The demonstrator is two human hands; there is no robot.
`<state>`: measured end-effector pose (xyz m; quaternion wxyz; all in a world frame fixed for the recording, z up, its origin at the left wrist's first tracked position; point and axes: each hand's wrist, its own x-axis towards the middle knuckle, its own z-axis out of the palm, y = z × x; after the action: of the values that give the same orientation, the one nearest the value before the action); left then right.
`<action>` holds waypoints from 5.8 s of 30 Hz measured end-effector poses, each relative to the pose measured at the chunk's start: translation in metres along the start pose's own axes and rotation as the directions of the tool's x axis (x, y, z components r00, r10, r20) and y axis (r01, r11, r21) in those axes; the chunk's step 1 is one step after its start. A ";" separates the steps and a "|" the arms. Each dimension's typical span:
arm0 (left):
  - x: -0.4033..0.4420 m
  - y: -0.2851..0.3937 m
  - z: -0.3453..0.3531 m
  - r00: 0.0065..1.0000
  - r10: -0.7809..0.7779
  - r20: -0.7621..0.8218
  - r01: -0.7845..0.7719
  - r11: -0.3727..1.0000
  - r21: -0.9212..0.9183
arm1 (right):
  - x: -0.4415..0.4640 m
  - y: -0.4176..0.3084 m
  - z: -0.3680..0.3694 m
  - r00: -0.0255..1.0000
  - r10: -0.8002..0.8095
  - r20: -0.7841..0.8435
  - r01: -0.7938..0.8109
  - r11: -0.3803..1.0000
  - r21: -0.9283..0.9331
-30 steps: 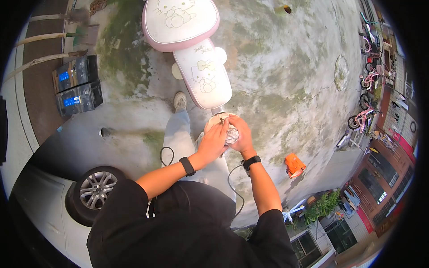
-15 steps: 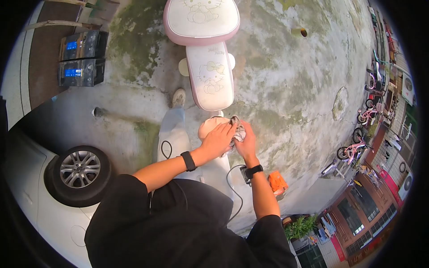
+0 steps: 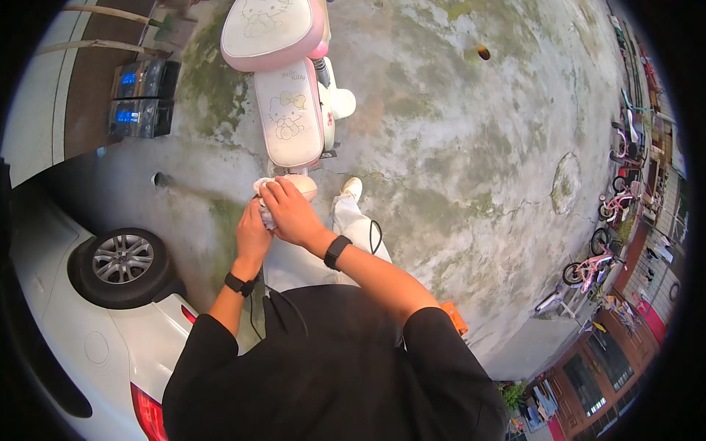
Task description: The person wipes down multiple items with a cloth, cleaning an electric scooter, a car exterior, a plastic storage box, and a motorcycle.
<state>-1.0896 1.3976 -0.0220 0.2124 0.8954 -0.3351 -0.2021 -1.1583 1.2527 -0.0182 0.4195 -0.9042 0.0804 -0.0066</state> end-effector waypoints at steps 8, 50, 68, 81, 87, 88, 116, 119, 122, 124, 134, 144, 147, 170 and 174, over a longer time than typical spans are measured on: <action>-0.006 0.040 0.022 0.977 0.089 -0.193 -0.069 0.992 0.110 | -0.036 0.042 -0.022 0.994 -0.070 0.079 0.062 0.994 0.092; 0.300 0.243 -0.017 0.667 -0.725 -0.173 -0.014 0.221 -0.975 | 0.292 0.155 -0.340 0.614 -0.520 0.594 0.452 0.848 0.275; 0.397 0.138 0.038 0.353 -0.843 -0.405 0.385 0.526 -0.759 | 0.389 0.209 -0.199 0.550 -0.522 0.651 0.703 0.711 -0.025; 0.476 0.097 0.016 0.099 -0.926 -0.364 0.314 0.376 -0.872 | 0.501 0.216 -0.169 0.297 -0.702 0.647 0.837 0.518 0.177; 0.570 0.089 -0.008 0.158 -0.906 -0.392 0.383 0.422 -0.822 | 0.566 0.246 -0.210 0.504 -0.618 0.603 0.735 0.674 0.077; 0.578 0.096 -0.006 0.185 -0.896 -0.404 0.398 0.444 -0.803 | 0.567 0.254 -0.218 0.526 -0.621 0.581 0.716 0.692 0.092; 0.563 0.158 0.029 0.280 -0.905 -0.320 0.348 0.406 -0.845 | 0.502 0.321 -0.258 0.605 -0.577 0.550 0.643 0.760 0.090; 0.523 0.174 0.035 0.253 -0.940 -0.230 0.399 0.318 -0.860 | 0.473 0.314 -0.253 0.474 -0.659 0.584 0.754 0.646 0.118; 0.489 0.171 0.025 0.139 -0.972 -0.191 0.447 0.234 -0.863 | 0.466 0.276 -0.227 0.364 -0.665 0.652 0.722 0.644 0.253; 0.469 0.153 0.023 0.035 -0.966 -0.256 0.495 0.239 -0.835 | 0.467 0.251 -0.194 0.312 -0.695 0.648 0.690 0.634 0.348; 0.412 0.115 0.028 -0.221 -0.948 -0.229 0.402 0.125 -0.907 | 0.436 0.190 -0.123 0.165 -0.742 0.649 0.732 0.534 0.424; 0.416 0.209 0.072 0.118 -0.993 -0.029 0.183 0.050 -0.982 | 0.397 0.255 -0.232 0.182 -0.583 0.792 0.781 0.575 0.244; 0.404 0.216 0.078 0.171 -0.984 -0.052 0.167 0.081 -0.983 | 0.381 0.252 -0.239 0.186 -0.578 0.794 0.827 0.529 0.191; 0.279 0.053 0.161 -0.276 -0.905 -0.324 0.396 0.200 -0.896 | 0.298 0.215 0.013 0.160 -0.697 0.698 0.781 0.522 0.342; 0.322 0.057 0.159 -0.137 -0.936 -0.324 0.404 0.246 -0.881 | 0.306 0.238 -0.031 0.354 -0.604 0.715 0.820 0.568 0.074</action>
<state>-0.9757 1.0982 -0.1954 0.4203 0.7733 0.4568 0.1290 -0.8916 1.0317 -0.1965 0.2295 -0.8321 -0.4829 0.1476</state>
